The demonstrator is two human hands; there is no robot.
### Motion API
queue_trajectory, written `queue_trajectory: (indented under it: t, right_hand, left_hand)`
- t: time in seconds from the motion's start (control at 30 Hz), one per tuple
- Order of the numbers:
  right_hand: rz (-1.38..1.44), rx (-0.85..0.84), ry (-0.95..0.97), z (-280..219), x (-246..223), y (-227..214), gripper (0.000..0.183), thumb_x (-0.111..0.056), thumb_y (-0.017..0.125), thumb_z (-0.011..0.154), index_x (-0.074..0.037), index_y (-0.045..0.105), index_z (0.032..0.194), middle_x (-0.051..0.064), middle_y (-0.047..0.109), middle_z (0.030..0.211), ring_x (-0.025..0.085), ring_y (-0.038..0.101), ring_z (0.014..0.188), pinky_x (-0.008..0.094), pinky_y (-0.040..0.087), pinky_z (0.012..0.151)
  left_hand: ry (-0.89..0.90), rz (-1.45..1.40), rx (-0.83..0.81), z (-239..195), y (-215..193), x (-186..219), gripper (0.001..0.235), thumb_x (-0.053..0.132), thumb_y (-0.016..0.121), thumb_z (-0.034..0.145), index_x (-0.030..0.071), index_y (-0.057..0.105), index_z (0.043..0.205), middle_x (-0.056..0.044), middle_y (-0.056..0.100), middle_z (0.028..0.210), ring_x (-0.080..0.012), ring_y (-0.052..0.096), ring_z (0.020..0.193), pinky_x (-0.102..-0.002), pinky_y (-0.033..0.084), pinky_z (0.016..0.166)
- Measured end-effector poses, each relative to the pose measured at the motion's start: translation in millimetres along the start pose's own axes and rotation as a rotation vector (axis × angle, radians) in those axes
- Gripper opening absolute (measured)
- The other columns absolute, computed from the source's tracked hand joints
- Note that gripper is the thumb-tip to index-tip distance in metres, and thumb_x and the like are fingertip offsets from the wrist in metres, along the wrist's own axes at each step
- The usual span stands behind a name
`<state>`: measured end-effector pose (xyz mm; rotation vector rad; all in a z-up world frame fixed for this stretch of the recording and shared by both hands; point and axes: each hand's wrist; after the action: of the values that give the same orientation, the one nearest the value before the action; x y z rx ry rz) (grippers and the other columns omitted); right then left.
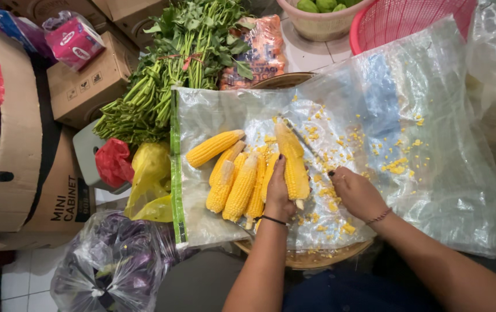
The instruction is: The person uses a knife to cut kernels off several corn cobs onto a plastic sheet. They then gather the loose kernels and transfer them into a green plastic bag.
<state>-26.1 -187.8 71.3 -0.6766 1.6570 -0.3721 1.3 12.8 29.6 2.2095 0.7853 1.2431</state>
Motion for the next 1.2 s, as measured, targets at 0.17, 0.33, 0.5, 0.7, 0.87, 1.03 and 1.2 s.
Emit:
queue_trajectory:
  t: [0.17, 0.33, 0.5, 0.7, 0.87, 1.03, 1.2]
  right_hand:
    - [-0.037, -0.021, -0.133, -13.7, -9.4, -0.4, 0.035, -0.04, 0.045, 0.099, -0.009, 0.06, 0.09, 0.017, 0.064, 0.07, 0.036, 0.064, 0.068, 0.048, 0.05, 0.064]
    - [-0.182, -0.071, 0.004, -11.2, -9.1, 4.2, 0.037, -0.041, 0.044, 0.101, -0.009, 0.059, 0.092, 0.019, 0.063, 0.072, 0.039, 0.063, 0.07, 0.049, 0.049, 0.067]
    - [-0.095, -0.057, -0.013, -8.1, -10.3, -3.9, 0.038, -0.04, 0.043, 0.103, -0.007, 0.057, 0.09, 0.019, 0.062, 0.07, 0.039, 0.064, 0.068, 0.048, 0.05, 0.067]
    - [-0.234, -0.08, -0.195, -39.9, -44.4, -1.8, 0.029, -0.04, 0.055, 0.096, -0.012, 0.06, 0.091, 0.016, 0.065, 0.074, 0.04, 0.065, 0.074, 0.05, 0.049, 0.064]
    - [-0.303, -0.099, -0.251, -43.9, -61.0, -5.5, 0.031, -0.044, 0.057, 0.094, -0.013, 0.061, 0.091, 0.014, 0.066, 0.072, 0.039, 0.066, 0.071, 0.051, 0.049, 0.061]
    - [-0.373, -0.091, -0.252, -43.2, -54.8, -0.8, 0.034, -0.046, 0.057, 0.095, -0.013, 0.059, 0.088, 0.013, 0.065, 0.071, 0.038, 0.066, 0.07, 0.05, 0.049, 0.06]
    - [-0.372, 0.005, -0.294, -40.8, -52.9, 2.6, 0.033, -0.045, 0.057, 0.094, -0.012, 0.059, 0.088, 0.013, 0.065, 0.072, 0.037, 0.066, 0.069, 0.05, 0.049, 0.058]
  left_hand:
    - [-0.004, -0.039, 0.086, 5.6, -6.2, 3.9, 0.035, 0.041, 0.049, 0.105, 0.013, 0.057, 0.124, -0.007, 0.069, 0.094, -0.0209, 0.069, 0.074, -0.04, 0.06, 0.059]
    - [0.075, -0.063, 0.055, 7.8, -9.5, 3.0, 0.039, 0.041, 0.048, 0.107, 0.01, 0.06, 0.126, -0.008, 0.069, 0.098, -0.0214, 0.07, 0.08, -0.037, 0.061, 0.065]
    - [0.041, -0.085, 0.073, 3.8, -5.0, 9.7, 0.04, 0.045, 0.048, 0.105, 0.011, 0.061, 0.122, -0.007, 0.069, 0.092, -0.0217, 0.068, 0.075, -0.039, 0.058, 0.06]
    - [0.033, -0.239, 0.147, 6.5, -7.1, 14.7, 0.045, 0.053, 0.05, 0.106, 0.012, 0.062, 0.119, -0.008, 0.068, 0.087, -0.0239, 0.069, 0.071, -0.038, 0.06, 0.06]
    - [0.034, -0.327, 0.112, 12.7, -11.6, 20.2, 0.049, 0.061, 0.045, 0.101, 0.015, 0.061, 0.108, -0.009, 0.065, 0.076, -0.0248, 0.066, 0.062, -0.039, 0.057, 0.052]
    - [0.095, -0.336, 0.101, 6.9, -11.1, 17.8, 0.048, 0.059, 0.045, 0.103, 0.014, 0.059, 0.113, -0.008, 0.066, 0.082, -0.0248, 0.066, 0.068, -0.04, 0.056, 0.056]
    - [-0.026, -0.345, 0.126, 4.6, -7.8, 11.2, 0.05, 0.061, 0.046, 0.099, 0.015, 0.06, 0.113, -0.01, 0.064, 0.081, -0.0264, 0.066, 0.067, -0.042, 0.056, 0.057]
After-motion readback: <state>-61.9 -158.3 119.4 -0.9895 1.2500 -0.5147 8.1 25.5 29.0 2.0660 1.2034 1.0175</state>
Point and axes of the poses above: each hand's wrist, its own z-axis towards the middle knuckle, its own y-axis out of the palm, x = y × z
